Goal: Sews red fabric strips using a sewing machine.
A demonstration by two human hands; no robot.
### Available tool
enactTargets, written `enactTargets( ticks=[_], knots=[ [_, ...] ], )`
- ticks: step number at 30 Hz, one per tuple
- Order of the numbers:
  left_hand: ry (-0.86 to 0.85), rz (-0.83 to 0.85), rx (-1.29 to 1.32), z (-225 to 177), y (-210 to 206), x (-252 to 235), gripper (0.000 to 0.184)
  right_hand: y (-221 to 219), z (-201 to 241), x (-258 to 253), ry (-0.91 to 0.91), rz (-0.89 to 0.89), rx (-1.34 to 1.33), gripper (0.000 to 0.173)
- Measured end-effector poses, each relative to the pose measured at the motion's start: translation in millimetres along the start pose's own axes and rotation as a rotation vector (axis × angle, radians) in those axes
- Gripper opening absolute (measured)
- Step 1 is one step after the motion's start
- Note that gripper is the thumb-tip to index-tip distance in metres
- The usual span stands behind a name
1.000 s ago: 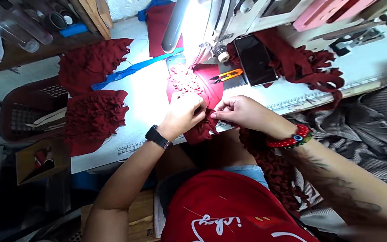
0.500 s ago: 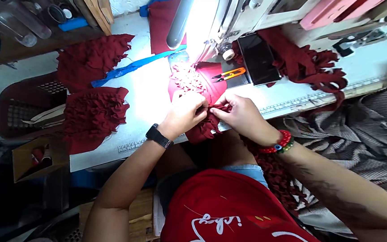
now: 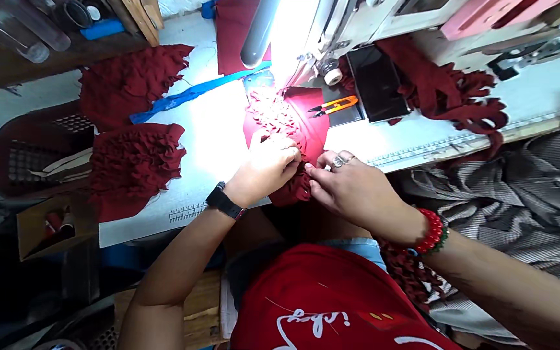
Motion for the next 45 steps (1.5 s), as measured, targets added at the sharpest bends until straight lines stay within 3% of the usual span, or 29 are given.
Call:
enactTargets(
  ticks=[4,9,14,17,21,25,29,34,41,45],
  knots=[
    [0.047,-0.138,0.07,10.3,15.6,9.3,0.013,8.3,-14.5,-18.7,0.073,0.06,-0.096,0.033],
    [0.223,-0.27,0.072,48.4,35.0,1.2,0.019,14.0,-30.4,-54.5,0.129,0.255,-0.093,0.004],
    [0.339,-0.186,-0.059,58.5,23.4,-29.5,0.03,20.3,-34.5,-75.4,0.023,0.292,0.071,0.063],
    [0.364,-0.102,-0.08,53.7,10.1,-39.3,0.032,18.9,-42.0,-78.2,0.026,0.309,0.086,0.082],
    [0.358,-0.079,-0.051,56.8,2.5,-37.2,0.029,15.8,-45.5,-75.9,0.024,0.322,0.133,0.085],
    [0.329,-0.07,-0.031,54.6,8.1,-32.6,0.026,21.2,-35.9,-78.4,0.04,0.298,0.176,0.101],
    [0.28,-0.156,-0.049,64.3,11.8,-42.2,0.024,22.2,-31.2,-84.1,0.111,0.323,0.215,0.1],
    [0.262,-0.103,-0.1,68.1,4.8,-45.7,0.026,22.1,-29.1,-86.3,0.115,0.355,0.262,0.092],
    [0.103,-0.175,-0.087,71.4,0.9,-36.9,0.024,21.0,-33.0,-88.5,0.139,0.289,0.206,0.105],
    [0.107,-0.179,-0.042,70.9,5.8,-37.3,0.02,21.2,-30.7,-91.2,0.108,0.353,0.228,0.113]
  ],
)
Point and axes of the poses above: each hand's wrist, its own x-axis away from the middle knuckle, its own y-axis out of the back of the hand, z = x × y, the point moved 3 cm from there along -x, towards the middle knuckle, and after that the axes turned 6 degrees about -y, right-handed, at the moved point
